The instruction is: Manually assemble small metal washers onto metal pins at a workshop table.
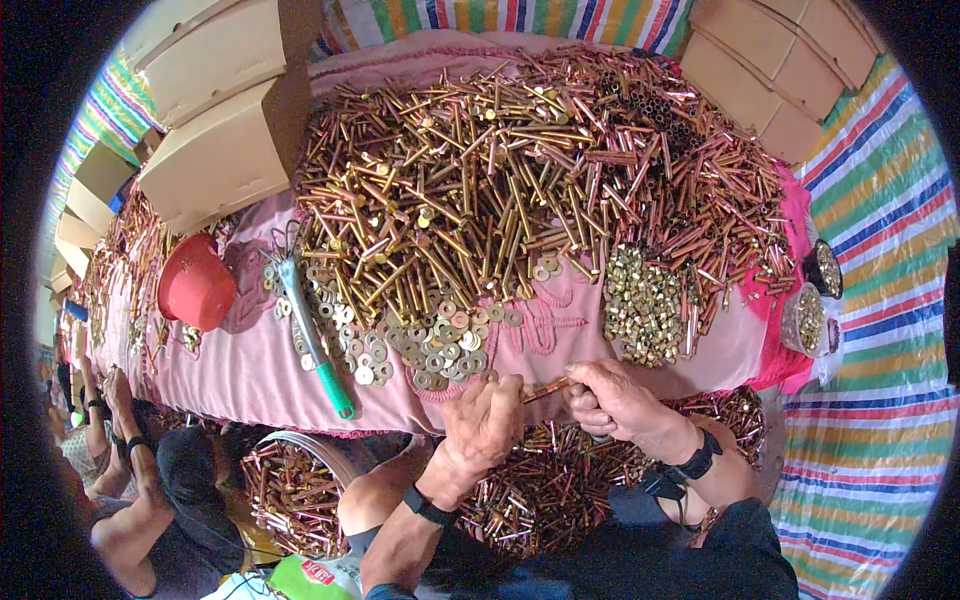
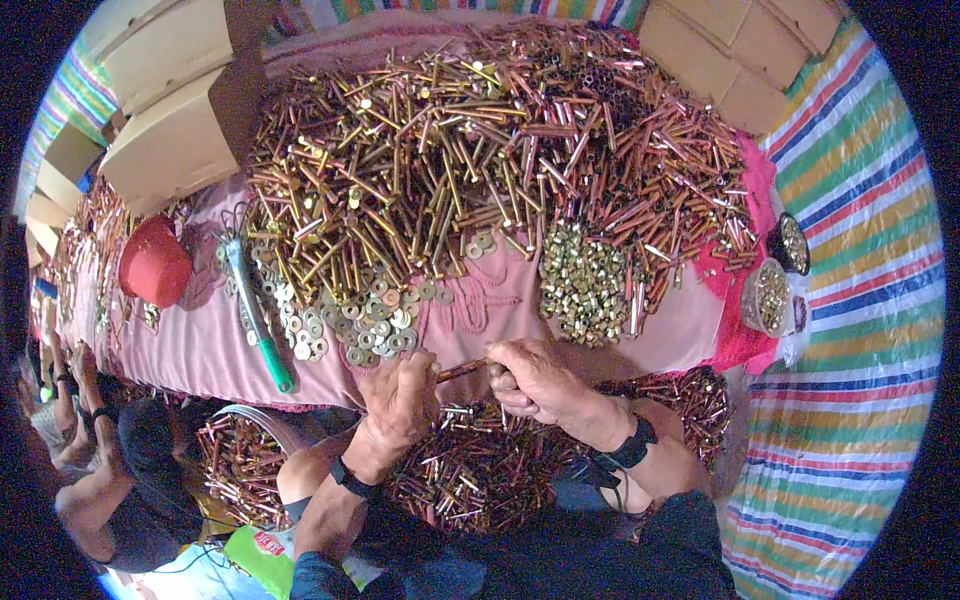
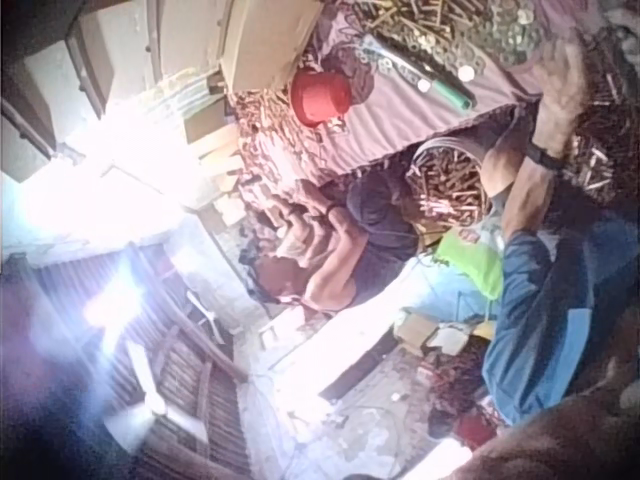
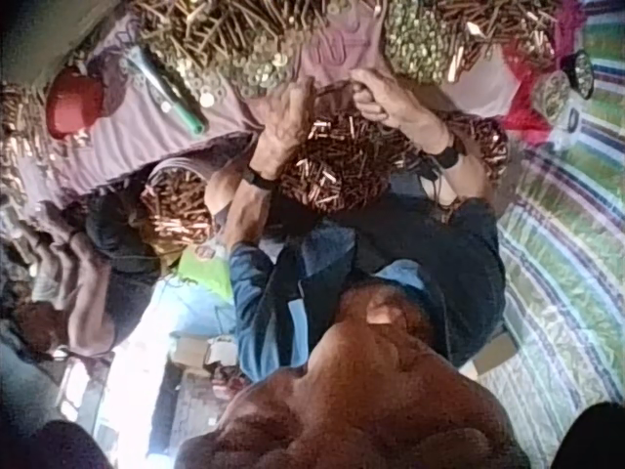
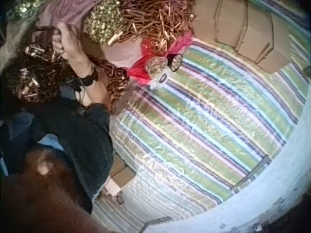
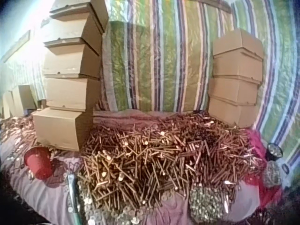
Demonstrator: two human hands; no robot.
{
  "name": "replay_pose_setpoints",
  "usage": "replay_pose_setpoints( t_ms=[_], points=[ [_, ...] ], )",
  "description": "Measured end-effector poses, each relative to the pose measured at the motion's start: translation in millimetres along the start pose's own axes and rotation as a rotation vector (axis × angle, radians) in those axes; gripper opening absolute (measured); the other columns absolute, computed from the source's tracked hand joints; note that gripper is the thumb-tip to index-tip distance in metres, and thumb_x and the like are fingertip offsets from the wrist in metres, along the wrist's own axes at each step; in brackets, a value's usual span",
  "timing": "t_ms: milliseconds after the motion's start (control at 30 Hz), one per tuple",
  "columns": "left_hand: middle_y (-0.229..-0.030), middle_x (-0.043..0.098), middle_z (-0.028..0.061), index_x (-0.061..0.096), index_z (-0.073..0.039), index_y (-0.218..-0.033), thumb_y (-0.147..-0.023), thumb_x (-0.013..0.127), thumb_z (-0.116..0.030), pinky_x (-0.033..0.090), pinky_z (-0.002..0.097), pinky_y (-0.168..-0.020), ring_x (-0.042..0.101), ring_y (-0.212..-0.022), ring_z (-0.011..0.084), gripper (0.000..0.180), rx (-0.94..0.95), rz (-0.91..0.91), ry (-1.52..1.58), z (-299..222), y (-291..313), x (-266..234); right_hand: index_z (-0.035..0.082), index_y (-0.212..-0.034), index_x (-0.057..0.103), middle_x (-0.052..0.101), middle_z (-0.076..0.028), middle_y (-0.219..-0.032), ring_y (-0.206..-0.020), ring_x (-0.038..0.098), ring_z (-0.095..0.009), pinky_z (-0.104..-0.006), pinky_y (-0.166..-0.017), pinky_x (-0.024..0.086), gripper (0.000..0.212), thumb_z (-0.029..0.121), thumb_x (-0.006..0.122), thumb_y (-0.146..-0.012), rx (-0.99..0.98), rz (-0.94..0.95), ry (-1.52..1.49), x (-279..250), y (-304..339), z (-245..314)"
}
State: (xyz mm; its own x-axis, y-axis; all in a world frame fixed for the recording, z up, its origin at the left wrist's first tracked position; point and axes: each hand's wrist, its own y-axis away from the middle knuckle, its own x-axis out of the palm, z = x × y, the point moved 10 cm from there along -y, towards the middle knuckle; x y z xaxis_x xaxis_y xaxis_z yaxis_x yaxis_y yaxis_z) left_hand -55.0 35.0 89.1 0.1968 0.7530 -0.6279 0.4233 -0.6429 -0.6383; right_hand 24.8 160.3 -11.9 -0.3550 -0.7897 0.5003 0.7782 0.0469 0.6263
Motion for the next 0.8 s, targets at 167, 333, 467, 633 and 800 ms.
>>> replay_pose_setpoints(
  t_ms=[167,333,467,633,800],
  points=[
    [-0.067,0.061,0.0135,0.058,-0.003,-0.109,-0.091,0.065,-0.001,0.047,0.0375,-0.049,0.063,-0.057,0.0311,0.020,-0.393,0.021,0.185,37,20,17,0.008,-0.084,0.052,0.047,0.003,-0.065,-0.048,0.043,-0.006,-0.0244,-0.043,0.035,0.030,0.029,0.052,-0.105,-0.229,-0.082,0.308,2,1,24],
    [-0.064,0.058,0.0152,0.062,0.000,-0.098,-0.105,0.056,-0.019,0.046,0.0374,-0.054,0.059,-0.057,0.0228,0.022,-0.702,0.036,0.350,54,20,25,0.002,-0.093,0.057,0.057,-0.003,-0.069,-0.059,0.057,-0.011,-0.0298,-0.055,0.047,0.028,0.027,0.052,-0.105,-0.625,-0.164,0.918,19,20,63],
    [-0.064,0.056,0.0117,0.063,0.002,-0.092,-0.107,0.053,-0.024,0.045,0.0362,-0.055,0.053,-0.061,0.0139,0.032,-0.837,0.076,0.587,69,42,45,0.001,-0.097,0.058,0.059,-0.005,-0.074,-0.064,0.062,-0.013,-0.0302,-0.056,0.051,0.023,0.022,0.053,-0.105,-0.621,-0.124,0.913,22,20,63],
    [-0.062,0.055,0.0112,0.062,0.002,-0.091,-0.107,0.053,-0.025,0.043,0.0353,-0.053,0.051,-0.059,0.0133,0.033,-0.958,0.110,0.788,72,53,64,0.000,-0.101,0.059,0.064,-0.011,-0.078,-0.069,0.065,-0.021,-0.0356,-0.064,0.052,0.022,0.022,0.057,-0.103,-0.880,-0.146,1.164,34,31,77],
    [-0.059,0.055,0.0158,0.060,-0.001,-0.099,-0.103,0.058,-0.016,0.045,0.0388,-0.049,0.059,-0.051,0.0278,0.015,-0.625,-0.003,0.349,51,20,13,0.001,-0.099,0.059,0.062,-0.009,-0.072,-0.063,0.064,-0.018,-0.0354,-0.061,0.052,0.021,0.021,0.056,-0.103,-0.604,-0.168,1.041,30,27,70]
  ],
)
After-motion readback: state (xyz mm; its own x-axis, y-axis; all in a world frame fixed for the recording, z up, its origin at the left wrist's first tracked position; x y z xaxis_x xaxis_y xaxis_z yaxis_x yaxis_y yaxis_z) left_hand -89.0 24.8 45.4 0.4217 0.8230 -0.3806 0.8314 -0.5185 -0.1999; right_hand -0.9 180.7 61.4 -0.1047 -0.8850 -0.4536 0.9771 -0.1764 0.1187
